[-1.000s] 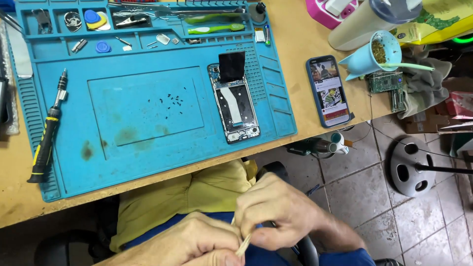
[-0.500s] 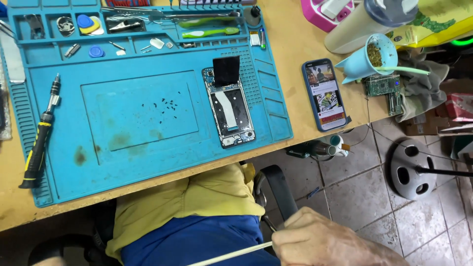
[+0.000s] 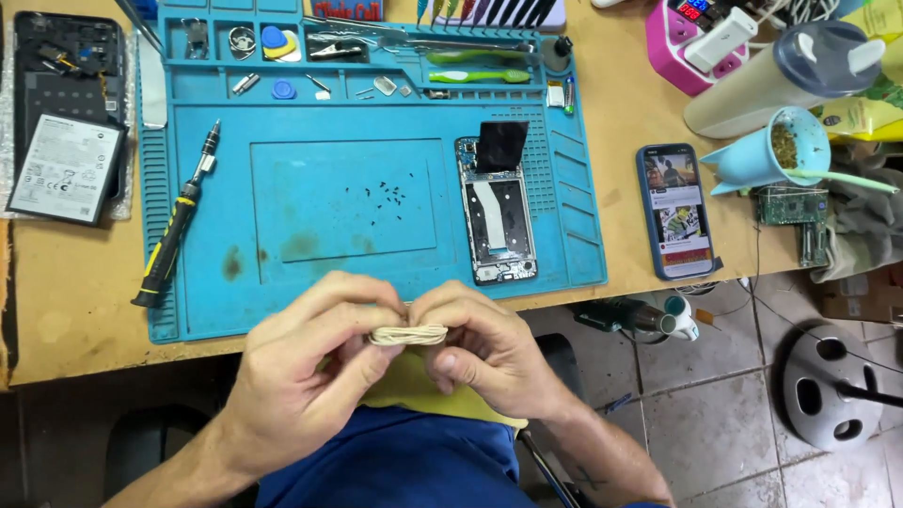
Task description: The person is performing a phone repair, which involves organizing small screws in a container, inspecting a replacement screen, and using multiple rubber bands to secure the screen to the phone chassis.
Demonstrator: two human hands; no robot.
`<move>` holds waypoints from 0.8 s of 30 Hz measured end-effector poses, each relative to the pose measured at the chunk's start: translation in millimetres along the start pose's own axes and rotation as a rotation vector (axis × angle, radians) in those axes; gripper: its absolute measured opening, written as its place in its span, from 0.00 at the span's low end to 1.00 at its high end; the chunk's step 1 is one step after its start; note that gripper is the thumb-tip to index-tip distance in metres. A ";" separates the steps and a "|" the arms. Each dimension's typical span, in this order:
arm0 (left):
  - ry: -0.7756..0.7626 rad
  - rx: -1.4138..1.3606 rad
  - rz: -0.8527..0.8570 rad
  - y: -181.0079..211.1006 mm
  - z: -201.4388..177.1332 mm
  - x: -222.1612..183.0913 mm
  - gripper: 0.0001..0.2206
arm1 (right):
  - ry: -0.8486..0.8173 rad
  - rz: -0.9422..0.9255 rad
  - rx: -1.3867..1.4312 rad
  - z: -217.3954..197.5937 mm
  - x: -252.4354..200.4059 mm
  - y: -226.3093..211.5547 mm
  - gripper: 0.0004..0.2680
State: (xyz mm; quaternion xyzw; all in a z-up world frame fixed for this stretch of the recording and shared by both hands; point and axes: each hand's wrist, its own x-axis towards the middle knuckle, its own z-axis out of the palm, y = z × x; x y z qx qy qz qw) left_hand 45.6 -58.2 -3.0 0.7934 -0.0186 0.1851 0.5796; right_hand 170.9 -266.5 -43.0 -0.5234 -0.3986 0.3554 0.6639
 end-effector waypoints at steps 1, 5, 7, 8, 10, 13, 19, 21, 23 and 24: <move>0.044 0.151 0.042 -1.4 -4.1 1.0 0.05 | 0.000 0.037 0.066 -1.3 2.1 3.1 0.10; 0.066 0.288 0.071 0.6 -22.3 15.8 0.02 | -0.015 -0.009 0.162 2.3 17.3 8.1 0.12; 0.003 0.446 0.075 0.3 -31.7 24.0 0.02 | 0.009 0.037 0.160 1.1 21.0 15.2 0.21; 0.006 0.450 0.073 -3.2 -36.7 27.1 0.02 | 0.004 0.035 0.162 -1.2 22.1 14.9 0.21; -0.041 0.752 0.204 -9.3 -47.1 33.3 0.02 | 0.078 -0.016 -0.049 -5.2 24.1 13.8 0.18; -0.081 0.779 0.244 -5.1 -60.7 47.0 0.02 | 0.115 -0.036 -0.153 -10.8 23.9 12.2 0.13; 0.006 0.890 0.039 -6.0 -90.3 26.0 0.06 | 0.095 -0.083 -0.491 -13.1 27.2 14.2 0.05; 0.077 0.885 -0.062 -6.7 -105.0 3.8 0.05 | 0.070 -0.090 -0.578 -13.1 29.4 15.7 0.05; 0.148 0.882 -0.184 -0.8 -122.1 -23.1 0.05 | 0.035 -0.094 -0.646 -8.1 31.0 19.6 0.04; 0.201 0.916 -0.242 3.0 -129.5 -34.8 0.05 | 0.054 -0.121 -0.707 -7.5 32.1 21.4 0.04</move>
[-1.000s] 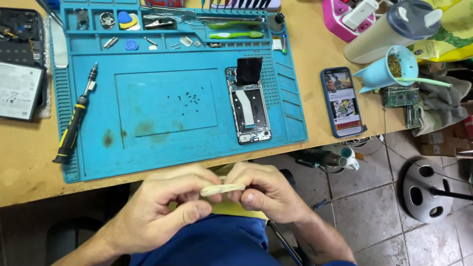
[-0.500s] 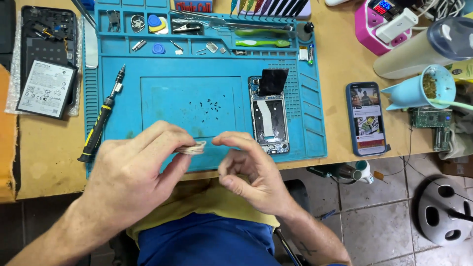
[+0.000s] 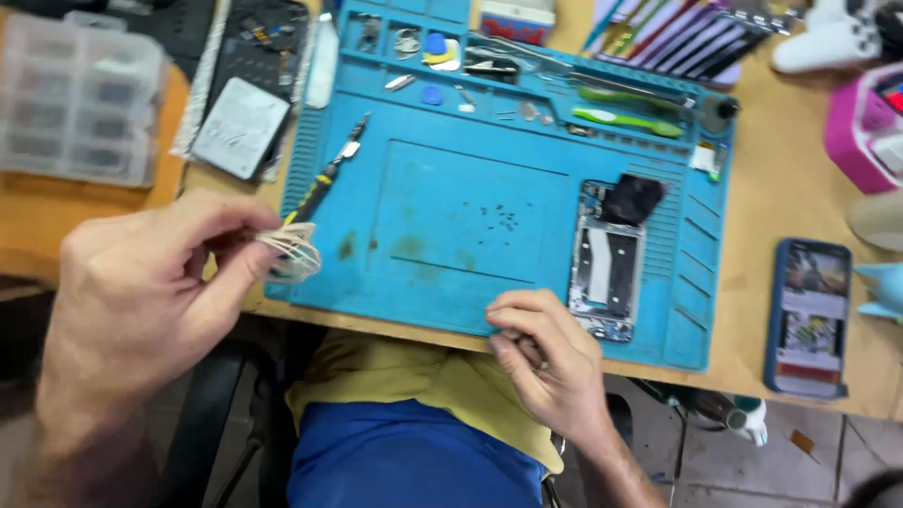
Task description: The person is performing a phone repair, which involves organizing small screws in a container, inspecting a replacement screen, and using multiple rubber bands to secure the screen to the phone chassis.
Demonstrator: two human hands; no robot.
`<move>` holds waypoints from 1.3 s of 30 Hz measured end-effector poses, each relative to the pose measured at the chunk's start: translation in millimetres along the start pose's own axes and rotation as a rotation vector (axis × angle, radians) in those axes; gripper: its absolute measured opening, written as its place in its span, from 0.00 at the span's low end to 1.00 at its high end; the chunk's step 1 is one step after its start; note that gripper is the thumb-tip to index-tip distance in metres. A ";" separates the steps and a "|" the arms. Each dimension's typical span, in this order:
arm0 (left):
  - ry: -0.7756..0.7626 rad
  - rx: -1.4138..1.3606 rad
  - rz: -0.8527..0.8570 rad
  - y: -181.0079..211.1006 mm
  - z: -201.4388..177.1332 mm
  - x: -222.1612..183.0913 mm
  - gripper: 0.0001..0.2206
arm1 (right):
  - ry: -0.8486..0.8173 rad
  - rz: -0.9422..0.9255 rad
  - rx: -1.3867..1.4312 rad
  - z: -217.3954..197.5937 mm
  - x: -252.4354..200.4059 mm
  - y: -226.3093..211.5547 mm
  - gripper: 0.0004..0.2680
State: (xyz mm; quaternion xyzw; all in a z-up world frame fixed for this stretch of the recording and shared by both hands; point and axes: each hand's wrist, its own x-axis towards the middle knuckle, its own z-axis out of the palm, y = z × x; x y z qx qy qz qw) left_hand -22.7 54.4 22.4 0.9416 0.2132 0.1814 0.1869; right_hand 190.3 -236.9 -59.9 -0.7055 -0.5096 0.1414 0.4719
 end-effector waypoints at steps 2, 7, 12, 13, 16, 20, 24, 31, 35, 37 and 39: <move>0.038 0.051 -0.095 -7.5 -16.2 -14.6 0.06 | 0.006 -0.040 -0.045 3.5 -0.2 3.5 0.04; 0.001 -0.065 -0.244 -20.7 -33.6 -25.8 0.02 | 0.036 0.034 -0.052 5.7 -1.7 9.5 0.04; -0.061 0.070 -0.250 -78.5 2.5 -13.8 0.07 | 0.031 0.070 -0.057 5.4 -1.7 8.9 0.05; -0.027 0.204 -0.226 -88.8 9.9 -12.2 0.08 | 0.036 0.073 -0.058 4.8 -1.8 9.8 0.05; 0.163 0.249 -0.075 -88.1 7.3 -22.7 0.09 | 0.056 0.092 -0.048 6.1 -3.6 10.5 0.06; 0.163 0.293 -0.013 -74.6 3.5 -36.9 0.02 | 0.056 0.087 -0.064 8.7 -3.2 11.3 0.06; -0.027 0.427 -0.046 -79.5 20.5 -39.5 0.10 | 0.060 0.079 -0.092 10.6 -3.1 10.9 0.05; 0.040 0.061 -0.169 -76.4 9.6 -37.6 0.04 | 0.051 0.042 -0.123 8.9 -2.7 8.4 0.04; 0.098 -0.046 -0.128 -80.6 9.0 -42.7 0.05 | 0.047 0.022 -0.124 9.2 -1.5 9.9 0.04; 0.129 -0.065 -0.113 -83.0 9.3 -46.0 0.03 | 0.040 0.014 -0.146 8.8 -2.8 9.5 0.03; 0.136 -0.065 -0.115 -86.3 12.0 -49.0 0.02 | 0.036 0.005 -0.138 8.7 -3.4 9.1 0.03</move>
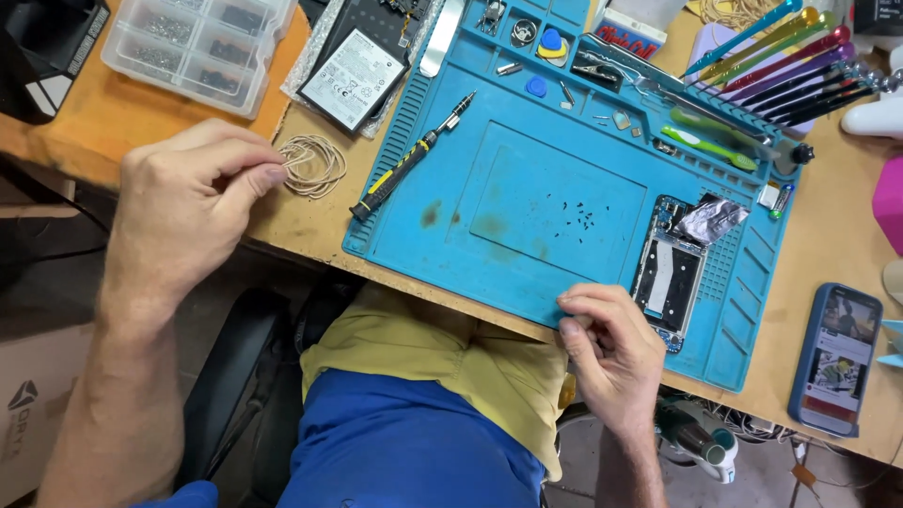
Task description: The person is performing a phone repair, which involves organizing small screws in a container, inspecting a replacement screen, and using multiple rubber bands to secure the screen to the phone chassis.
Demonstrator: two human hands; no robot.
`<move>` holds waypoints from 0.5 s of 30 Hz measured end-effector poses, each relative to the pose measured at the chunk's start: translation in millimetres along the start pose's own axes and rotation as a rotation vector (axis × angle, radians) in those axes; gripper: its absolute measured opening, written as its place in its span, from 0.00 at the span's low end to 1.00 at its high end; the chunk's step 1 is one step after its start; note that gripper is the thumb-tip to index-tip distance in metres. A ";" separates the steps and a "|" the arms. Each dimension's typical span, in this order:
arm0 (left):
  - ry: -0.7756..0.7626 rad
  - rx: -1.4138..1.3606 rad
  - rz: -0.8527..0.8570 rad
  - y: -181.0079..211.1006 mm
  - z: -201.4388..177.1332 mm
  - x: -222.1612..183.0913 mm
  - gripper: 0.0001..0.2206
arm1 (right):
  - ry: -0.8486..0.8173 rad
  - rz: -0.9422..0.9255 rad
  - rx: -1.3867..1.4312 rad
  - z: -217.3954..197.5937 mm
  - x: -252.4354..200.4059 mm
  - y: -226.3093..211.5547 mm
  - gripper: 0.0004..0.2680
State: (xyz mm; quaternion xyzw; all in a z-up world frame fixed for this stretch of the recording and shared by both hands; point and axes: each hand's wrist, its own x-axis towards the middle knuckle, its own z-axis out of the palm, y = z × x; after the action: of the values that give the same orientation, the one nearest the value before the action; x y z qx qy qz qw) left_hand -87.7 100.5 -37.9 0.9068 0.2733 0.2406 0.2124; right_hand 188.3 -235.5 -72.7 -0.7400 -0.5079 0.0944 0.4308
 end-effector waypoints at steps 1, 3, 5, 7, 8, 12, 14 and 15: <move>0.007 0.006 0.005 -2.0 -0.2 0.3 0.01 | 0.004 -0.010 0.012 0.5 0.5 -0.2 0.03; -0.008 0.039 0.023 -1.7 -0.7 -2.7 0.04 | 0.007 -0.016 0.009 1.9 2.2 -3.2 0.02; -0.026 0.055 0.063 5.5 -2.7 -4.6 0.07 | 0.027 -0.011 -0.012 2.4 3.7 -6.2 0.02; 0.015 0.067 0.097 19.0 -3.8 -1.0 0.08 | 0.012 0.004 0.039 0.0 4.4 -7.4 0.03; 0.006 0.041 0.138 29.0 -2.3 0.9 0.08 | 0.048 0.023 0.011 -2.1 4.8 -10.2 0.03; -0.058 -0.083 0.296 70.5 4.3 47.4 0.03 | -0.024 -0.027 0.115 -7.2 10.0 -14.8 0.03; -0.106 -0.082 0.407 101.3 5.3 81.4 0.03 | -0.038 -0.060 0.157 -11.4 9.3 -16.9 0.03; -0.098 -0.018 0.532 118.4 7.1 106.0 0.02 | -0.072 -0.060 0.174 -14.2 11.4 -15.7 0.02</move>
State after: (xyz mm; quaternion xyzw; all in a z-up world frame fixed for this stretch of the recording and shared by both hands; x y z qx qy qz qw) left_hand 40.7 72.1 51.6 0.9554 0.0126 0.2461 0.1630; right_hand 191.3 -232.0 -49.1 -0.6805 -0.5347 0.1516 0.4775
